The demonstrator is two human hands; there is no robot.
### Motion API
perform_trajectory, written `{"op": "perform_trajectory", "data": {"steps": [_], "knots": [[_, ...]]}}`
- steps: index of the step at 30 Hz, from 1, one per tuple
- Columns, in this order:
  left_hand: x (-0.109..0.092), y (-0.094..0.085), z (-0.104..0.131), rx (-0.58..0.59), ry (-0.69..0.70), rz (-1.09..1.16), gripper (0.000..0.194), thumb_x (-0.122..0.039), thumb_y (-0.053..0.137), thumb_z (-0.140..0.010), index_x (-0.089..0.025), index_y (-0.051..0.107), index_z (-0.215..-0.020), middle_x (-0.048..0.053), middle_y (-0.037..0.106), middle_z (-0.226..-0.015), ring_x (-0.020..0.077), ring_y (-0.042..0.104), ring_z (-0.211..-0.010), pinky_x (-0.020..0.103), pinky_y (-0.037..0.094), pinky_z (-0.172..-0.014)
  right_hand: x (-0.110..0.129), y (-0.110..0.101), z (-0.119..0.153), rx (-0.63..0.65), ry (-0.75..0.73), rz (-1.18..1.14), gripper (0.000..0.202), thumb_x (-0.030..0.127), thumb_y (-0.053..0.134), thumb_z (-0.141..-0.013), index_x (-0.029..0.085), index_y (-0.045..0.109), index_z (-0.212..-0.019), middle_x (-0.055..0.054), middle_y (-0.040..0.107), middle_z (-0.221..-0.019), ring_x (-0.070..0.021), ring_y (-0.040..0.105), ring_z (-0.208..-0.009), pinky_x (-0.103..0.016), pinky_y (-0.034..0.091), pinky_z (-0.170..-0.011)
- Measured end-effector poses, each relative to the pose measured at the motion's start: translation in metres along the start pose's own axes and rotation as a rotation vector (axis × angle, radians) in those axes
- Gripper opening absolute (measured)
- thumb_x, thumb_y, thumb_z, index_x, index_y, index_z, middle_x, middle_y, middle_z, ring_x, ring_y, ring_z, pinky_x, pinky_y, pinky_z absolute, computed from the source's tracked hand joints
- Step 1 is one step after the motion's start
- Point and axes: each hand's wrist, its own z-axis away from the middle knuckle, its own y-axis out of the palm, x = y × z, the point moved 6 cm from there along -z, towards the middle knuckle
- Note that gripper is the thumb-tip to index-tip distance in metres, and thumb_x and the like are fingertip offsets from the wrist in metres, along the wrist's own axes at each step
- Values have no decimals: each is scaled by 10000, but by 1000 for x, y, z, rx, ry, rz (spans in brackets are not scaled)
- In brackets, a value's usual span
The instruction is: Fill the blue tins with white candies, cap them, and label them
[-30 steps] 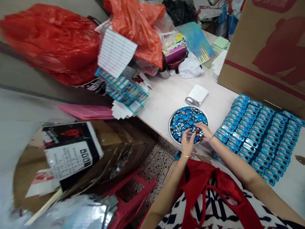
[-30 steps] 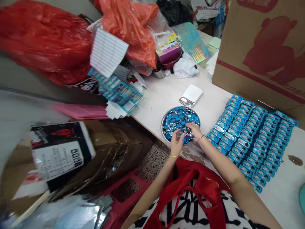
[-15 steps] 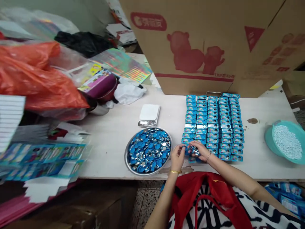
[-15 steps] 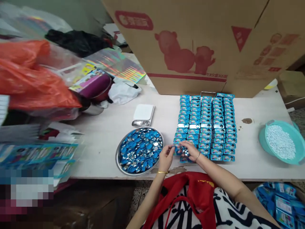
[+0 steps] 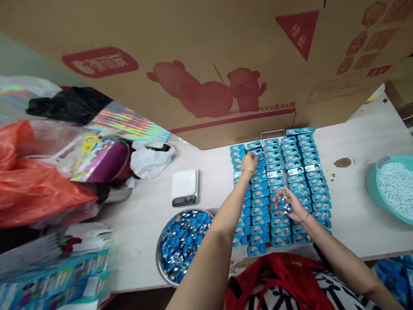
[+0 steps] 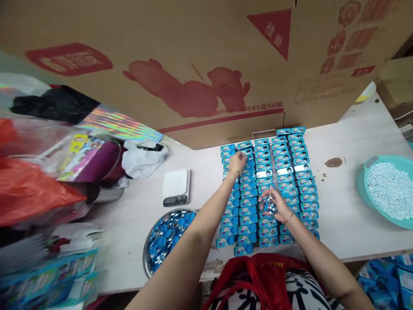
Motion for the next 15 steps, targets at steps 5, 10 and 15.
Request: {"op": "perform_trajectory", "data": {"steps": [5, 10, 15], "knots": [[5, 17, -39, 170, -92, -238, 155, -226, 709, -699, -187, 563, -664, 88, 634, -750, 244, 626, -826, 326, 448, -775, 15, 3, -10, 84, 26, -13, 278, 484, 526, -827, 227, 562, -926, -61, 657, -886, -168, 614, -648, -200, 372, -363], [13, 21, -54, 304, -172, -407, 268, -333, 794, -647, -177, 576, -629, 133, 649, -758, 307, 634, -922, 375, 456, -833, 18, 4, -29, 132, 74, -11, 417, 621, 516, -853, 218, 567, -948, -49, 651, -857, -152, 608, -616, -194, 371, -352], [0, 13, -44, 293, -147, -594, 280, -410, 729, -737, -156, 616, -700, 172, 668, -865, 337, 636, -955, 410, 467, -828, 27, 7, -48, 131, 91, 2, 507, 700, 449, -853, 208, 559, -905, -40, 645, -777, -144, 602, -575, -187, 367, -350]]}}
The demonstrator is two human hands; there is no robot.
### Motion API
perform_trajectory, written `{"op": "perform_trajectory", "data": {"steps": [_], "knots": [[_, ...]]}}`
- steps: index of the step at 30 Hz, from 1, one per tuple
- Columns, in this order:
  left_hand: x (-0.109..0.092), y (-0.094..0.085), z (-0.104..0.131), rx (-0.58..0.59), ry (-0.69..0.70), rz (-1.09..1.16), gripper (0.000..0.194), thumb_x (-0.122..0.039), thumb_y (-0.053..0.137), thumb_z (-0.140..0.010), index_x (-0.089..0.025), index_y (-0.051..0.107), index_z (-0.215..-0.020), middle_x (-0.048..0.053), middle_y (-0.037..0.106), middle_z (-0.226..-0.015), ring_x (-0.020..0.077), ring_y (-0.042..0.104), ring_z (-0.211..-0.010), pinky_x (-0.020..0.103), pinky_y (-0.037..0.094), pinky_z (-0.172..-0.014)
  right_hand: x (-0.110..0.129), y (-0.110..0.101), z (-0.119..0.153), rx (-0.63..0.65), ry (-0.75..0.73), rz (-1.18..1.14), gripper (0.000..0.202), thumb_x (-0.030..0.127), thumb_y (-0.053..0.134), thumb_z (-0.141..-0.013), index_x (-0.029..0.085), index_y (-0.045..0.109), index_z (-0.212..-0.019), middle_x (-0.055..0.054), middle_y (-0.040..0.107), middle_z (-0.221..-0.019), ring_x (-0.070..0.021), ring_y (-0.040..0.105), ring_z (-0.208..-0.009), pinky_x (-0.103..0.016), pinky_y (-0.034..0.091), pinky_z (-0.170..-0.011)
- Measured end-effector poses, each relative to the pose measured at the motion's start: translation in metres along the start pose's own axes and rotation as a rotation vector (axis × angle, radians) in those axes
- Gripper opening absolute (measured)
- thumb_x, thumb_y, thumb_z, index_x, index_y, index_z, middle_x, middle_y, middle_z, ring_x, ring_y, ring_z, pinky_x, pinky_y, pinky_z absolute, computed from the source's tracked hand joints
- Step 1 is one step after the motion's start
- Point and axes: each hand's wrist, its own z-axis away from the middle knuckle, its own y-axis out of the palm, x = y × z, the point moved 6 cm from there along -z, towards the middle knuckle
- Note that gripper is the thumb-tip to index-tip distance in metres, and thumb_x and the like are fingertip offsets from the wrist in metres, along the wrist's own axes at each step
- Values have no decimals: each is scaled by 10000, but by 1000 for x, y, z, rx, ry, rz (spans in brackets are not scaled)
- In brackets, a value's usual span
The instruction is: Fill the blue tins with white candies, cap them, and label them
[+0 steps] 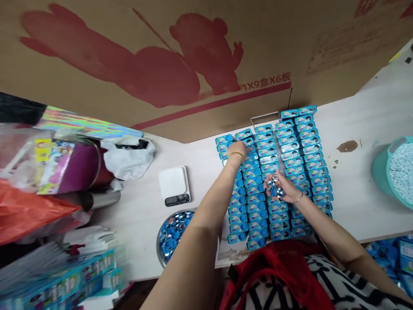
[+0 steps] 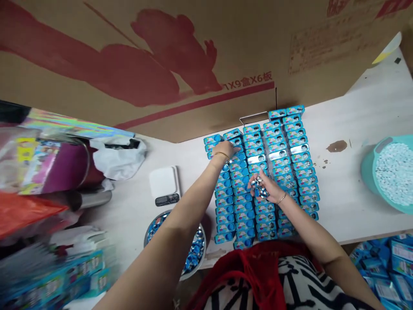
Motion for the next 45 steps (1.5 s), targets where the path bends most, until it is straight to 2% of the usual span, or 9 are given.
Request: {"op": "perform_trajectory", "data": {"steps": [4, 7, 11, 19, 25, 30, 34, 40, 45], "knots": [[-21, 2, 52, -56, 330, 255, 259, -424, 630, -833, -166, 646, -854, 85, 657, -813, 235, 631, -855, 340, 484, -795, 5, -2, -10, 27, 52, 15, 555, 716, 355, -880, 198, 555, -902, -42, 651, -744, -146, 602, -546, -191, 369, -348], [-40, 18, 101, 190, 665, 639, 349, -501, 647, -797, -177, 644, -925, 52, 654, -905, 171, 614, -817, 293, 504, -768, 4, -4, -16, 81, 110, 60, 581, 713, 336, -889, 181, 568, -890, -44, 645, -689, -145, 597, -510, -197, 381, -347], [-42, 35, 129, 516, 636, 846, 386, -544, 616, -798, -176, 609, -915, 9, 623, -777, 126, 566, -601, 268, 493, -585, 6, -5, -23, 88, 117, 90, 564, 704, 336, -896, 195, 576, -935, -30, 652, -699, -153, 614, -507, -201, 387, -334], [-52, 7, 138, 289, 923, 335, 158, -348, 609, -843, -202, 666, -828, 46, 640, -837, 173, 604, -805, 267, 456, -762, 5, 3, -29, 185, 210, 92, 719, 780, 234, -860, 156, 591, -859, -69, 650, -649, -155, 584, -454, -212, 364, -299], [-42, 12, 109, 119, 783, 365, 199, -239, 488, -870, -178, 601, -718, 21, 586, -688, 129, 543, -650, 245, 426, -681, 7, 5, -41, 222, 193, 34, 636, 735, 342, -867, 154, 598, -899, -76, 675, -741, -159, 615, -524, -201, 374, -327], [-3, -1, 43, -72, 363, 656, 108, -217, 499, -830, -176, 581, -887, -7, 587, -673, 128, 572, -607, 229, 444, -605, 18, 0, -49, 113, 60, -52, 278, 429, 591, -851, 159, 601, -916, -57, 687, -806, -146, 628, -582, -183, 386, -367], [3, -21, -2, -176, 248, 373, 59, -197, 528, -802, -190, 586, -799, 14, 648, -736, 148, 616, -720, 238, 450, -686, 21, -7, -49, -14, 6, -53, 275, 379, 665, -813, 168, 608, -980, -33, 675, -783, -131, 615, -563, -183, 376, -357], [-10, -18, -36, 55, 166, -113, 193, -379, 658, -758, -191, 662, -799, 105, 715, -887, 249, 663, -904, 284, 449, -731, 28, -8, -49, -85, -58, -75, 349, 478, 697, -789, 185, 608, -958, 4, 642, -712, -110, 581, -502, -188, 385, -347], [-8, -19, -49, 197, 77, -249, 430, -576, 663, -734, -168, 689, -866, 166, 721, -920, 308, 671, -969, 308, 470, -754, 36, -2, -54, -123, -109, -81, 356, 495, 697, -782, 185, 611, -935, 9, 643, -697, -104, 565, -473, -195, 385, -337]]}}
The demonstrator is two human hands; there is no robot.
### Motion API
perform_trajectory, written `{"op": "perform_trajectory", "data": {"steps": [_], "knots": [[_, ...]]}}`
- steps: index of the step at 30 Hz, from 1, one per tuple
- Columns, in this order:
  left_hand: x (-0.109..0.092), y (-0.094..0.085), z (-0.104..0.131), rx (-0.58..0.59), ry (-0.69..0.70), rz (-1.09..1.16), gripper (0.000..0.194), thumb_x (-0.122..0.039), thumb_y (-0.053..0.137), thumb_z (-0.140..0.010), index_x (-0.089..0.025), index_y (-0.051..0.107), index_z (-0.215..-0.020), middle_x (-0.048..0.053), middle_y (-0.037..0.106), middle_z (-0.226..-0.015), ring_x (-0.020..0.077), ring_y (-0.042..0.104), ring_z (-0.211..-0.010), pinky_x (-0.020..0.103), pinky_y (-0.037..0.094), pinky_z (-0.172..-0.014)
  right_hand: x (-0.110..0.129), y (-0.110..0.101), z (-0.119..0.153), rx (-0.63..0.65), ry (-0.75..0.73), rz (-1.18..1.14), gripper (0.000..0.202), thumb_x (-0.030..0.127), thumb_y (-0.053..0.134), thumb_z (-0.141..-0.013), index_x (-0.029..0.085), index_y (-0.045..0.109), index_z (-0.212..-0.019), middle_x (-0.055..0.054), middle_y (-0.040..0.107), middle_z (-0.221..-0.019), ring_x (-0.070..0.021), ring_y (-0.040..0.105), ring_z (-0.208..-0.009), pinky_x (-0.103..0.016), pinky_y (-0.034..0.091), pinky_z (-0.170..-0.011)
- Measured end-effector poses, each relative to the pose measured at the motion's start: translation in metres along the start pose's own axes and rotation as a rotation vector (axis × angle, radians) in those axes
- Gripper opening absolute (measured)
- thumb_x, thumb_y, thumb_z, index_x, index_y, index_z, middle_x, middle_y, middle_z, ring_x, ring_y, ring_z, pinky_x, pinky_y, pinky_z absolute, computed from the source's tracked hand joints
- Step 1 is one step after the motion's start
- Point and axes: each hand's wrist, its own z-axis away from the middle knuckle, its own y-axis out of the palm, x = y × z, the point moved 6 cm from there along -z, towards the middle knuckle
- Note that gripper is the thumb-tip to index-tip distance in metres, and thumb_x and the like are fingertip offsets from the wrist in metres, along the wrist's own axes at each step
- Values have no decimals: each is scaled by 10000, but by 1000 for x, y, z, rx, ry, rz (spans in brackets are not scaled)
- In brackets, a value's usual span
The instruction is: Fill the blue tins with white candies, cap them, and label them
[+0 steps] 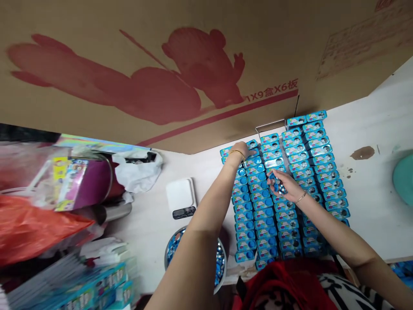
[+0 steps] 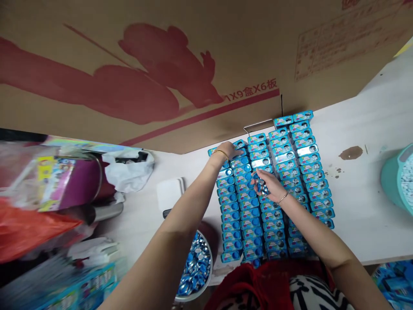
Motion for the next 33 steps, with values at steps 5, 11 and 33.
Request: {"op": "perform_trajectory", "data": {"steps": [5, 11, 33], "knots": [[-9, -10, 33, -202, 27, 75, 369, -488, 669, -772, -151, 681, -922, 171, 704, -990, 303, 659, -976, 331, 480, -772, 5, -4, -3, -120, -42, 8, 351, 496, 692, -783, 177, 603, -898, 6, 645, -677, -102, 549, -448, -201, 388, -324], [-48, 24, 117, -181, 693, 743, 264, -375, 643, -799, -182, 641, -979, 28, 632, -887, 121, 581, -683, 244, 482, -666, 10, -2, -8, -157, -86, 14, 322, 486, 682, -793, 184, 593, -860, 22, 617, -630, -97, 538, -417, -195, 389, -321], [7, -24, -18, -101, -47, 26, 491, -614, 636, -744, -158, 699, -916, 185, 701, -1063, 312, 656, -1009, 312, 473, -793, 19, 10, -18, 73, -102, -37, 430, 626, 612, -803, 219, 582, -937, 11, 644, -731, -88, 507, -433, -201, 356, -333]]}}
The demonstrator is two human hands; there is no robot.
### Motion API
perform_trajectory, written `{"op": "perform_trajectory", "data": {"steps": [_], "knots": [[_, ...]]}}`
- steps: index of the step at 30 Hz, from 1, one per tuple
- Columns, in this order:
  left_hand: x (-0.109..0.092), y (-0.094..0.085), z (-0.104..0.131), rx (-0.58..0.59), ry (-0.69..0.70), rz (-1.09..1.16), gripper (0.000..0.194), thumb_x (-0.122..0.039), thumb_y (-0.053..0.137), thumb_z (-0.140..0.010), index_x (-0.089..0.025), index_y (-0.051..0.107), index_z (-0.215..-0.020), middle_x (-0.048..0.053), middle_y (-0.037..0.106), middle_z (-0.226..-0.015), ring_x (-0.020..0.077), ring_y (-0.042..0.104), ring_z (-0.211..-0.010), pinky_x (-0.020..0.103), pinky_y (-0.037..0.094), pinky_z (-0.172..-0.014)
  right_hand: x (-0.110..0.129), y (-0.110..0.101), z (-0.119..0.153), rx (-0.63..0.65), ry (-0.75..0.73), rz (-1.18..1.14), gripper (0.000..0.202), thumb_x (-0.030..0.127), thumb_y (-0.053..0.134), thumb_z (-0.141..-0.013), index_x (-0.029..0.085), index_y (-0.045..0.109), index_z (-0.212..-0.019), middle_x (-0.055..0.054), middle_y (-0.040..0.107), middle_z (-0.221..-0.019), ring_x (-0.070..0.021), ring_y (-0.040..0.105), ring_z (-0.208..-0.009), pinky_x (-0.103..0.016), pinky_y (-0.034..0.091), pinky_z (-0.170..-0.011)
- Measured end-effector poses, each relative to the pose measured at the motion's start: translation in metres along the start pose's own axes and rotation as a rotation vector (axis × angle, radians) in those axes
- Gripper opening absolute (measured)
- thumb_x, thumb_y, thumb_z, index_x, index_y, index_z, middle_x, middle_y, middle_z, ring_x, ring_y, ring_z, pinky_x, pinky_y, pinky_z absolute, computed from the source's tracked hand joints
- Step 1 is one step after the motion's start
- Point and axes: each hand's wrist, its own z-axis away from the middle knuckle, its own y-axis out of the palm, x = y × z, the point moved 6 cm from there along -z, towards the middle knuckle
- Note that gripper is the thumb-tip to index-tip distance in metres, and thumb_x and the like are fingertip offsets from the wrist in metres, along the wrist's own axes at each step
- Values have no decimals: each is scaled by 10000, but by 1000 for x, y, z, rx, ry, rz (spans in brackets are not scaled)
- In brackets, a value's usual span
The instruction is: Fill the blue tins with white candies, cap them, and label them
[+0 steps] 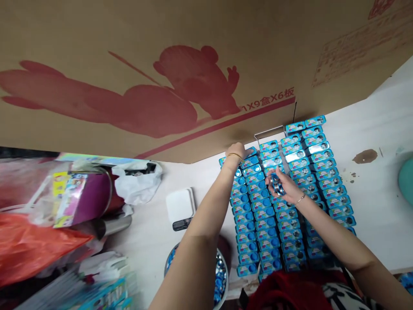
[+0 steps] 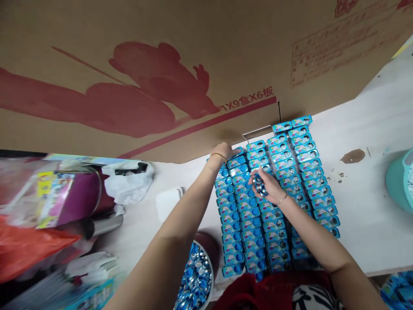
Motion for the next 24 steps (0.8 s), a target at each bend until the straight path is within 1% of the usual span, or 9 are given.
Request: {"op": "perform_trajectory", "data": {"steps": [3, 5, 6, 8, 10, 13, 16, 19, 24], "knots": [[-2, -5, 22, -167, 37, 78, 462, -565, 654, -760, -151, 669, -965, 182, 690, -1031, 307, 645, -991, 334, 476, -803, -2, -1, -1, -38, 39, -18, 459, 663, 597, -791, 210, 590, -868, 4, 642, -686, -88, 504, -435, -197, 348, -334], [-18, -6, 51, -277, 238, 255, 384, -481, 645, -801, -170, 638, -1027, 124, 680, -990, 246, 635, -935, 317, 478, -802, -3, -4, 1, -67, 71, -13, 482, 687, 586, -783, 208, 592, -836, -1, 642, -671, -88, 504, -434, -197, 348, -335], [-30, -3, 69, -271, 401, 365, 339, -440, 642, -811, -186, 632, -1036, 89, 669, -974, 209, 624, -906, 299, 479, -805, -3, -6, 2, -82, 81, -2, 491, 697, 584, -777, 209, 592, -823, 0, 641, -663, -88, 503, -429, -197, 348, -335], [-56, 8, 107, -136, 731, 534, 231, -374, 656, -799, -203, 648, -953, 35, 644, -925, 158, 595, -859, 267, 478, -811, -3, -10, 4, -112, 85, 37, 503, 713, 578, -768, 211, 592, -803, 4, 630, -636, -89, 505, -418, -197, 355, -335], [-74, 19, 133, -16, 876, 595, 107, -298, 647, -782, -193, 648, -800, 17, 614, -853, 141, 573, -817, 252, 475, -787, -2, -14, 4, -140, 71, 77, 507, 718, 570, -769, 212, 601, -798, 11, 608, -599, -94, 510, -407, -201, 365, -335], [-84, 22, 130, -32, 779, 630, 99, -214, 557, -803, -180, 631, -748, 13, 599, -799, 130, 564, -740, 243, 464, -716, 2, -15, 4, -137, 49, 77, 487, 688, 580, -781, 203, 615, -795, 10, 604, -609, -98, 511, -401, -211, 365, -326], [-86, 9, 95, -160, 585, 610, 109, -202, 540, -815, -170, 644, -828, 12, 625, -768, 133, 569, -713, 242, 450, -694, 12, -18, 5, -124, -25, 15, 387, 576, 668, -765, 194, 616, -794, 21, 612, -649, -89, 503, -414, -209, 357, -332], [-90, -5, 54, -248, 374, 448, 74, -205, 602, -784, -164, 649, -823, 30, 661, -770, 153, 595, -747, 250, 441, -704, 21, -22, 10, -121, -81, -41, 296, 442, 733, -732, 187, 613, -827, 27, 616, -682, -81, 511, -464, -188, 348, -359], [-103, -9, 7, -23, 205, 123, 288, -422, 740, -695, -173, 688, -831, 101, 719, -888, 230, 657, -862, 275, 461, -719, 28, -30, 17, -146, -85, -28, 296, 345, 788, -674, 185, 605, -843, 23, 634, -710, -73, 507, -506, -172, 348, -400]]}}
